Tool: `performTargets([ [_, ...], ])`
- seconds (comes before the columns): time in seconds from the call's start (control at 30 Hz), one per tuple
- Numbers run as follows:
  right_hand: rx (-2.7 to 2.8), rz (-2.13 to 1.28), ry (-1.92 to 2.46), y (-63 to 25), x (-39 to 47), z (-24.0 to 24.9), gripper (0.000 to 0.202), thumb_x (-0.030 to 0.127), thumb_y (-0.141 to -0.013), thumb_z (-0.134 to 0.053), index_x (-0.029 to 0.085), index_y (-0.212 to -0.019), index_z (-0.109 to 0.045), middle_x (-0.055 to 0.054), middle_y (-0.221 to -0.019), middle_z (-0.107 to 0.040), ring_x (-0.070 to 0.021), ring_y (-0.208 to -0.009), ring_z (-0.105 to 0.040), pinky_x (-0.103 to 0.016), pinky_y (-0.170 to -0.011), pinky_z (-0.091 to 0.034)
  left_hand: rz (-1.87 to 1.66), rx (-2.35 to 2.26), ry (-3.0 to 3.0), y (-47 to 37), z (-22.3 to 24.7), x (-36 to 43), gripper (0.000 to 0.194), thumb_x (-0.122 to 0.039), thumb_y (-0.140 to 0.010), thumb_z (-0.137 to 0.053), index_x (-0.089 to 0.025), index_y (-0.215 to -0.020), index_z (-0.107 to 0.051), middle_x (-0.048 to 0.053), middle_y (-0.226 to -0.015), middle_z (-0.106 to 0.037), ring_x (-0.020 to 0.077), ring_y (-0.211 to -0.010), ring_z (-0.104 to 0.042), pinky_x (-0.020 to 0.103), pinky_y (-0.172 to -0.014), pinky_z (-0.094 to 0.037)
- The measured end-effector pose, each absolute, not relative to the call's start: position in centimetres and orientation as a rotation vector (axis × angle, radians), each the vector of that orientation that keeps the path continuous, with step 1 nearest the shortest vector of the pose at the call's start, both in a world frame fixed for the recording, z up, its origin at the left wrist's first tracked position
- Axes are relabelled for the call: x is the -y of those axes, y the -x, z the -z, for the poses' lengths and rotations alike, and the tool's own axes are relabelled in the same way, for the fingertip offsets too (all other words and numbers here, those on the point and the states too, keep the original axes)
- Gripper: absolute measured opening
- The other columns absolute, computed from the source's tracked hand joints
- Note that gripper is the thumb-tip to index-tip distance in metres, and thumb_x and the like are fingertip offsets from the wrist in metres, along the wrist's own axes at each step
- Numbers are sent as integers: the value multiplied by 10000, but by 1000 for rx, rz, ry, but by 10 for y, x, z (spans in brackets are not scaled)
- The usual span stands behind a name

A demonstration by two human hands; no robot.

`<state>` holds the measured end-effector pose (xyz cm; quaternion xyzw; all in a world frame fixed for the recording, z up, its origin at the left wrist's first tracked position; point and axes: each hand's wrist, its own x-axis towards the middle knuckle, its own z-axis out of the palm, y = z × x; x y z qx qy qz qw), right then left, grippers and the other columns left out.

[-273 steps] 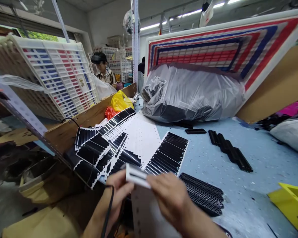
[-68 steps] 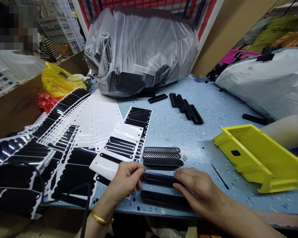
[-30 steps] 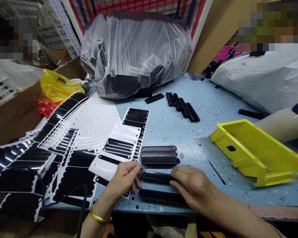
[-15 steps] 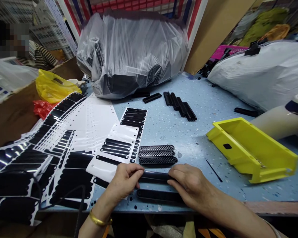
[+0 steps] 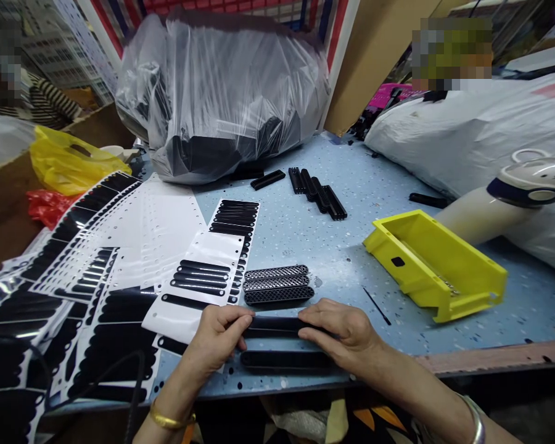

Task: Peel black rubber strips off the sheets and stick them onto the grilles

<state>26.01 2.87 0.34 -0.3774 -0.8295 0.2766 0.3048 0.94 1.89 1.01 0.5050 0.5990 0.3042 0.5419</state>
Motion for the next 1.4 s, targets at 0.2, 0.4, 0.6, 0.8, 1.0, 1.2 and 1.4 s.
performTargets([
  [0.2,2179,-733,924,-261,-28,-4,179,221,-953,-576,186,-989,-748,-62,-868,-760,-180,-799,-689,-310,-728,-586,-700,-1436,-1218,-7,-7,-19,412,-487,-719,-633,-113,-815,-778,8,-428,-588,77,-314,-416,182,-342,-308],
  [0.4,2170,-769,958,-261,-26,-4,173,229,-954,-582,183,-1000,-743,-55,-866,-749,-174,-807,-681,-300,-741,-582,-691,-1426,-1226,-6,-10,-20,410,-494,-717,-640,-118,-799,-780,12,-437,-598,77,-312,-428,183,-347,-304],
  [0.6,2175,-768,960,-262,-25,-4,198,237,-965,-559,199,-1028,-743,-57,-858,-732,-174,-806,-668,-308,-738,-578,-677,-1424,-1194,-4,-6,-20,422,-517,-699,-683,-125,-818,-785,13,-431,-610,78,-306,-431,184,-342,-303],
  [0.8,2144,-913,951,-265,-28,-5,183,230,-946,-584,195,-1000,-755,-56,-871,-744,-167,-804,-676,-303,-733,-574,-663,-1449,-1199,-3,-4,-18,437,-515,-699,-678,-118,-844,-790,23,-435,-624,78,-309,-429,183,-342,-317],
  [1.0,2030,-1012,951,-265,-32,0,171,218,-916,-610,225,-942,-779,-41,-850,-769,-158,-795,-703,-284,-699,-583,-665,-1454,-1228,-3,-5,-19,417,-502,-701,-669,-125,-830,-791,24,-427,-621,79,-312,-419,190,-354,-307],
  [1.2,1973,-1044,1004,-264,-33,2,196,194,-880,-610,245,-906,-797,-36,-829,-781,-164,-779,-718,-287,-682,-589,-667,-1447,-1225,-2,-2,-19,429,-514,-698,-693,-120,-839,-792,25,-431,-621,82,-307,-437,188,-350,-328],
  [1.4,1897,-1075,1050,-264,-31,3,211,174,-862,-605,245,-903,-800,-38,-835,-777,-155,-755,-720,-275,-683,-593,-680,-1435,-1230,-2,-3,-19,417,-502,-697,-687,-120,-829,-792,24,-434,-623,84,-311,-450,186,-349,-338],
])
